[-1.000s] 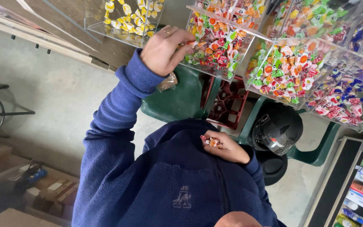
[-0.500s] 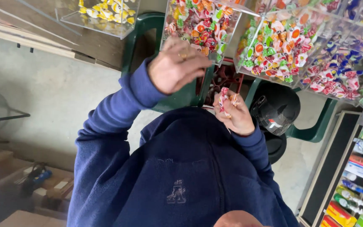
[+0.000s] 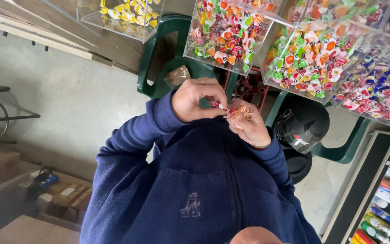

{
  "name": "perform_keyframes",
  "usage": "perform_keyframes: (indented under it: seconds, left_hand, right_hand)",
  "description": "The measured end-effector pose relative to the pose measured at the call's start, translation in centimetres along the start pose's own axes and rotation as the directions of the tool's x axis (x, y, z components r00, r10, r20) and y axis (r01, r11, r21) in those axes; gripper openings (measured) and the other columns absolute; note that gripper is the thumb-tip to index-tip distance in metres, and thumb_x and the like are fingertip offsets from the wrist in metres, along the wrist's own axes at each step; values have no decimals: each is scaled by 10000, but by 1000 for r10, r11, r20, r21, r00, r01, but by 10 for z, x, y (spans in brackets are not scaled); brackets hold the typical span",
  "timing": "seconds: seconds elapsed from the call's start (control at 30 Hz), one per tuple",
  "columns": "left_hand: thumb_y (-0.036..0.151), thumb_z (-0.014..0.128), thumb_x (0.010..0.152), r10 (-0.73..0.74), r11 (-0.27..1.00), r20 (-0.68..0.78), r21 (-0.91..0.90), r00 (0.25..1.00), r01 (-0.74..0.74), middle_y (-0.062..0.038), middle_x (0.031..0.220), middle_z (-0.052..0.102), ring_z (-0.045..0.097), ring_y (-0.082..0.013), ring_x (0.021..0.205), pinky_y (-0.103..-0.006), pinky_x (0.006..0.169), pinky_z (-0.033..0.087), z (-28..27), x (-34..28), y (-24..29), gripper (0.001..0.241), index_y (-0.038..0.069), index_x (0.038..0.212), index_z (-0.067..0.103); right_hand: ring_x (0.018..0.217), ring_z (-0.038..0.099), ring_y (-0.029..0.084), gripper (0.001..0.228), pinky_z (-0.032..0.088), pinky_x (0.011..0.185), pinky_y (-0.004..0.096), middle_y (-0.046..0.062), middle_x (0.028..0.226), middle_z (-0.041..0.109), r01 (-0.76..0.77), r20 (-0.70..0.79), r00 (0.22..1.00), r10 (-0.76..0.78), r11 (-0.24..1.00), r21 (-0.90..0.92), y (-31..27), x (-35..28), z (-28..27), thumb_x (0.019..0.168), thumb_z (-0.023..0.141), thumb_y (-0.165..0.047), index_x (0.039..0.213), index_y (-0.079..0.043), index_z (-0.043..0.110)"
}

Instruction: Selecting and picking various types of wrapped candies from clear acrylic display bins.

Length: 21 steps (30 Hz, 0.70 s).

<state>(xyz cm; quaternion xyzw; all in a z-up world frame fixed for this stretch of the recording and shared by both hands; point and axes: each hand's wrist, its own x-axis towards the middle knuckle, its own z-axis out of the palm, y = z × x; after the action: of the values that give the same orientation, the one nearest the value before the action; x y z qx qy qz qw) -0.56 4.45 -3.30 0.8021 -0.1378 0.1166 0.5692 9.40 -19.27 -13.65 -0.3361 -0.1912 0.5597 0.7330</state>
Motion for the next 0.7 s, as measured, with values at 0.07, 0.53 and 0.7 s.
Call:
perform_keyframes:
  seconds: [0.07,0.53,0.7]
  left_hand:
    - [64,841,880,25,999,-59,30,998,-23,-56,974,710,702,-192,887,-300,810,569,-15,0,3,165,66,987,715]
    - [-44,743,939,189,981,73,33,979,-191,-88,1121,644,664,-238,989,-341,858,559,56,66,19,338,74,1255,721]
    - [-48,701,917,346,930,43,113,937,-349,-84,1143,607,640,-244,1030,-357,882,559,136,125,25,372,30,1281,684]
  right_hand:
    - [573,338,34,413,245,488,215,-20,770,448,-1,5,1000,1,1000,0,0,1,0,994,720,-396,1017,-31,528]
    - [586,316,63,381,241,493,226,-3,794,402,162,-127,981,-144,976,147,-9,-78,-17,1042,664,-358,907,-69,454]
    - [590,321,75,403,248,495,225,-5,776,392,309,-281,924,-258,938,155,-6,-148,-34,1035,667,-383,894,-88,432]
